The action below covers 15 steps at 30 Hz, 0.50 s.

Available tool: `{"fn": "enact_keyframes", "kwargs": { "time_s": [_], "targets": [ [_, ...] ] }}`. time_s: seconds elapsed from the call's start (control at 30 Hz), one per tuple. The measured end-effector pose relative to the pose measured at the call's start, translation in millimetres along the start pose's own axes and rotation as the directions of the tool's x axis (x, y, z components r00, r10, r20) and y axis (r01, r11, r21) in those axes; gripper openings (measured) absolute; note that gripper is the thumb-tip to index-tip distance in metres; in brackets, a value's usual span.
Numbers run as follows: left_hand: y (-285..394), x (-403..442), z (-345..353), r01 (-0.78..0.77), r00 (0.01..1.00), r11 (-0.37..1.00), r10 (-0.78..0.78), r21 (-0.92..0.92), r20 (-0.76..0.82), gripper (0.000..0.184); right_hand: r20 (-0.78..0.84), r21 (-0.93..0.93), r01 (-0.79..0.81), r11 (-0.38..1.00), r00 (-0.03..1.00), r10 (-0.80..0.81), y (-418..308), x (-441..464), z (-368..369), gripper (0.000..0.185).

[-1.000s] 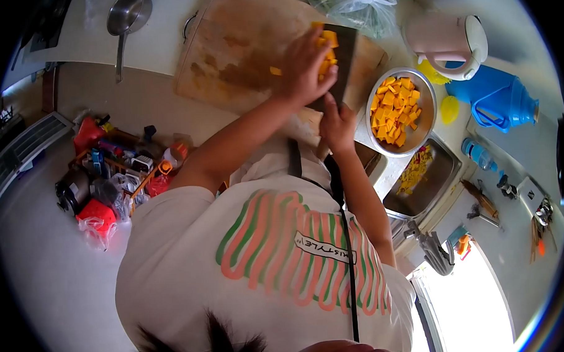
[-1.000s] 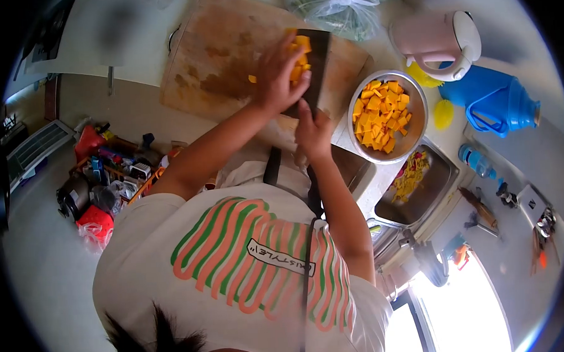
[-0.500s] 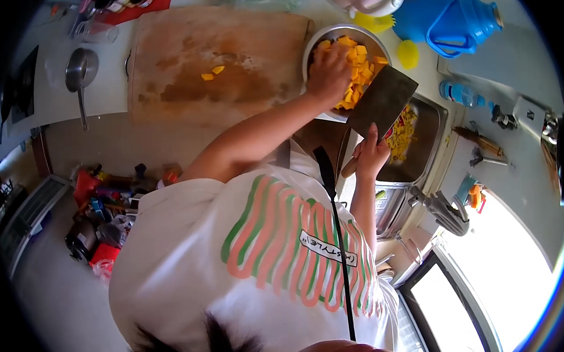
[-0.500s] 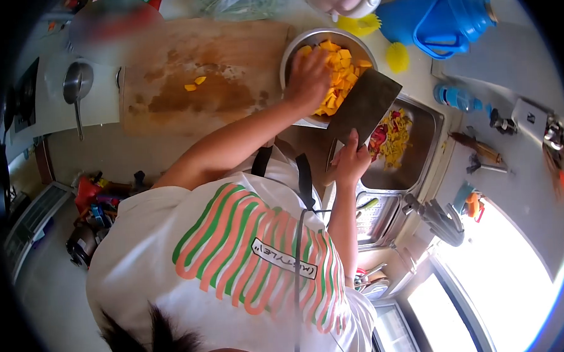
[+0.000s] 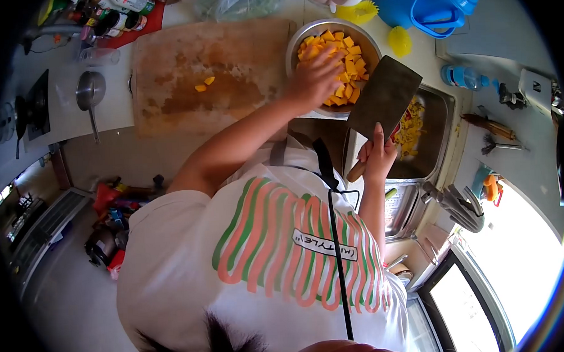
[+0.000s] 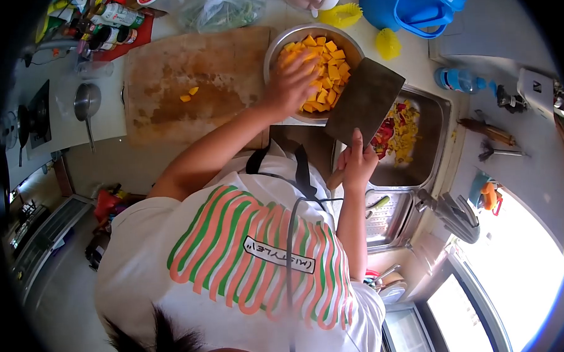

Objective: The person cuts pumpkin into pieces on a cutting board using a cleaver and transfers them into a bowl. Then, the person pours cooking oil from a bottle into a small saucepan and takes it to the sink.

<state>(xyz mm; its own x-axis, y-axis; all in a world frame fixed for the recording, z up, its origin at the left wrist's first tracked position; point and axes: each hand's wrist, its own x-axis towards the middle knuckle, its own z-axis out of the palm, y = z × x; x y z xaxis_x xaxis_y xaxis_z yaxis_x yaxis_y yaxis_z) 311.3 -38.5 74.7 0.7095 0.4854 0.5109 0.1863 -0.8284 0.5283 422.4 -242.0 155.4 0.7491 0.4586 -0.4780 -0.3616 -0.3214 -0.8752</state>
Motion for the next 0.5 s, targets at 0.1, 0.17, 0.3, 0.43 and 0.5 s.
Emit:
{"fn": "enact_keyframes", "kwargs": {
  "time_s": [0.1, 0.17, 0.3, 0.43, 0.5],
  "targets": [
    [-52.0, -47.1, -42.3, 0.256, 0.958, 0.964, -0.263, -0.077, -0.11, 0.039, 0.037, 0.087, -0.061, 0.994, 0.998, 0.057, 0.7, 8.9, -9.9, 0.031],
    [-54.9, -68.8, -83.4, 0.599, 0.801, 0.704, -0.529, 0.381, -0.28, 0.032, 0.053, 0.166, -0.13, 0.978, 0.991, 0.123, -8.0, 6.5, -7.1, 0.031],
    [-88.5, -132.2, -116.0, 0.667, 0.699, 0.384, -0.619, 0.638, -0.358, 0.03, 0.181, 0.339, -0.197, 0.92, 0.973, 0.142, -1.0, 19.3, -27.0, 0.031],
    [-123.9, -166.1, -115.6, 0.511, 0.835, 0.623, -0.524, 0.592, -0.169, 0.025, 0.169, 0.421, -0.195, 0.886, 0.976, 0.134, 13.9, 40.0, -51.2, 0.033],
    [-128.0, -167.4, -117.4, 0.447, 0.886, 0.654, -0.419, 0.61, -0.199, 0.025, 0.189, 0.377, -0.227, 0.898, 0.968, 0.165, 23.3, 57.0, -70.1, 0.035]
  ]
}}
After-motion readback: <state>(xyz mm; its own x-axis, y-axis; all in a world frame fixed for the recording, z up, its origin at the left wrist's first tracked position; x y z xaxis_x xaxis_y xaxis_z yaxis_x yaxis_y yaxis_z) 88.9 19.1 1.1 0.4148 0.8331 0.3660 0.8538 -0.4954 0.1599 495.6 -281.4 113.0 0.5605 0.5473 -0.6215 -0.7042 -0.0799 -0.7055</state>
